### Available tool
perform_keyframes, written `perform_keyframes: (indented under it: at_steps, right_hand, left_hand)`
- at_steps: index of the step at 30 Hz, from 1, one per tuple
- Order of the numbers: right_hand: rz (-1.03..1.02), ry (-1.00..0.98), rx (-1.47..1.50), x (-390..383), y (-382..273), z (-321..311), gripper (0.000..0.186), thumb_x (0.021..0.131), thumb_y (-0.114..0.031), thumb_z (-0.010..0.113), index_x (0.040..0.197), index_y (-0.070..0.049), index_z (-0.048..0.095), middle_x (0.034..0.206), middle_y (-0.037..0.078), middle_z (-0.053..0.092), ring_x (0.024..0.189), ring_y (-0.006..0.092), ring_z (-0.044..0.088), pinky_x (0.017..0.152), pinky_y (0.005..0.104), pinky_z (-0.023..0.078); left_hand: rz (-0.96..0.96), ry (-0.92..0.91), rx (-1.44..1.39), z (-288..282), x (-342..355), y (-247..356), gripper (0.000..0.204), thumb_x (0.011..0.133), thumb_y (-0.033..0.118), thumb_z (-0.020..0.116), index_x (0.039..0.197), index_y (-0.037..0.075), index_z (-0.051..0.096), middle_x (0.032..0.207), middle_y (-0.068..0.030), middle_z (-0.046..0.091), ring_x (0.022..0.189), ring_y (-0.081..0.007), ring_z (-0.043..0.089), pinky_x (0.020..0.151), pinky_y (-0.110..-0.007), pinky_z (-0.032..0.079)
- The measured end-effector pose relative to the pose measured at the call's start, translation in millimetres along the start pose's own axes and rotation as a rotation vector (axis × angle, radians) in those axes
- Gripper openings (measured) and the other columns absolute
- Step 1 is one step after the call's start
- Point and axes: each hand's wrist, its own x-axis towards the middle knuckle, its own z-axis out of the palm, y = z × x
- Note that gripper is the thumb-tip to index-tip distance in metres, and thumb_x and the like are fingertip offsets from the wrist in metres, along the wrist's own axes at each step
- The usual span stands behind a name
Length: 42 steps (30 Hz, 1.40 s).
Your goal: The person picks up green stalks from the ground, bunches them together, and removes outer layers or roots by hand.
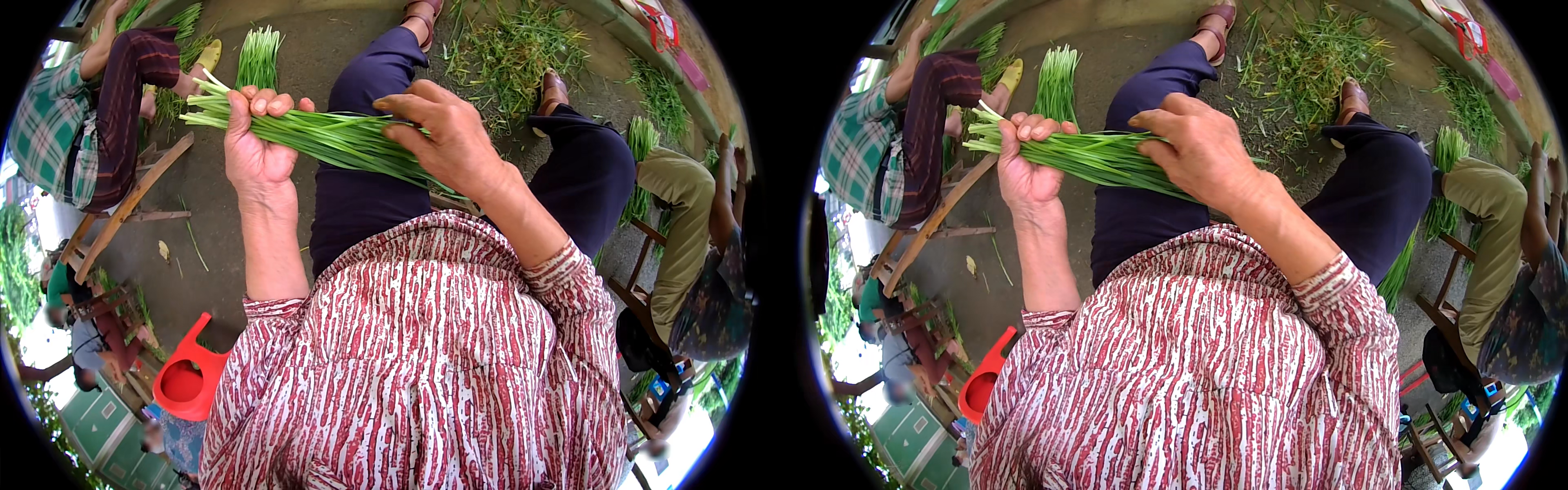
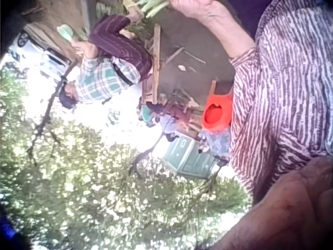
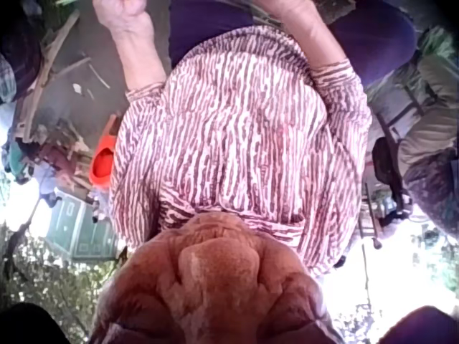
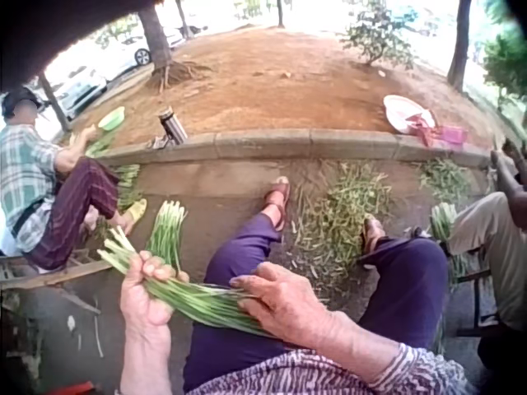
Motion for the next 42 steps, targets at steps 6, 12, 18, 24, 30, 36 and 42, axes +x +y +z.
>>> perform_keyframes:
  at_steps: [6, 12, 18, 24, 30, 36, 42]
  right_hand:
    - [-0.063, -0.020, -0.076, 8.2, 0.3, 7.1, 0.011, 0.080, -0.014, 0.061, 0.083, -0.005, 0.065, 0.076, 0.007, 0.055, 0.077, 0.0271, 0.059, 0.069, 0.0393, 0.048]
    - [0.059, 0.069, -0.133, 9.1, 2.5, 11.2, 0.012, 0.077, -0.013, 0.058, 0.081, -0.004, 0.065, 0.076, 0.010, 0.059, 0.076, 0.0302, 0.061, 0.068, 0.0413, 0.049]
    - [0.519, 0.140, -0.005, 5.5, 41.1, 4.8, 0.022, 0.079, -0.019, 0.054, 0.079, 0.001, 0.064, 0.074, 0.018, 0.064, 0.070, 0.0339, 0.063, 0.068, 0.0385, 0.049]
    - [0.529, 0.129, 0.229, -16.9, 62.6, -19.3, 0.020, 0.082, -0.017, 0.062, 0.086, 0.003, 0.065, 0.073, 0.011, 0.064, 0.066, 0.0160, 0.060, 0.064, 0.0312, 0.048]
    - [0.221, 0.089, 0.291, -12.8, 20.3, -9.2, 0.012, 0.080, -0.009, 0.064, 0.090, -0.001, 0.066, 0.080, 0.010, 0.061, 0.070, 0.0197, 0.061, 0.065, 0.0289, 0.048]
    - [0.235, 0.065, 0.354, -20.8, 6.7, -9.9, 0.012, 0.080, -0.007, 0.063, 0.088, 0.002, 0.065, 0.076, 0.009, 0.058, 0.063, 0.0194, 0.057, 0.059, 0.0321, 0.045]
    - [0.260, 0.050, 0.402, -35.4, 5.7, -9.4, 0.012, 0.078, -0.008, 0.066, 0.085, 0.002, 0.065, 0.074, 0.009, 0.057, 0.064, 0.0183, 0.058, 0.059, 0.0314, 0.046]
  left_hand:
    - [-0.016, -0.041, 0.012, 7.6, 2.2, -6.0, 0.019, 0.086, 0.024, 0.063, 0.089, 0.008, 0.055, 0.072, -0.0015, 0.051, 0.074, -0.0192, 0.053, 0.091, -0.051, 0.042]
    - [0.047, -0.002, 0.128, 19.5, 1.7, -17.6, 0.020, 0.087, 0.029, 0.062, 0.083, 0.010, 0.057, 0.069, -0.0005, 0.053, 0.071, -0.0173, 0.054, 0.082, -0.049, 0.047]
    - [0.134, 0.035, 0.189, 28.6, -0.9, -14.9, 0.020, 0.087, 0.030, 0.062, 0.082, 0.011, 0.056, 0.068, 0.0005, 0.052, 0.070, -0.0163, 0.053, 0.080, -0.047, 0.047]
    - [0.105, 0.013, 0.118, 19.7, -0.5, -6.0, 0.019, 0.088, 0.029, 0.060, 0.084, 0.010, 0.058, 0.070, -0.0006, 0.053, 0.071, -0.0170, 0.054, 0.081, -0.048, 0.047]
    - [0.063, -0.028, 0.106, 23.2, 2.0, -12.8, 0.019, 0.088, 0.028, 0.060, 0.087, 0.010, 0.059, 0.071, -0.0013, 0.054, 0.073, -0.0180, 0.054, 0.083, -0.050, 0.047]
    - [0.063, -0.024, 0.096, 25.6, 2.5, -11.1, 0.019, 0.088, 0.028, 0.061, 0.086, 0.009, 0.059, 0.071, -0.0014, 0.054, 0.073, -0.0181, 0.054, 0.084, -0.049, 0.046]
    - [0.097, 0.043, 0.109, 26.7, 2.8, -12.0, 0.020, 0.087, 0.029, 0.061, 0.083, 0.010, 0.059, 0.068, -0.0007, 0.054, 0.071, -0.0178, 0.054, 0.084, -0.048, 0.045]
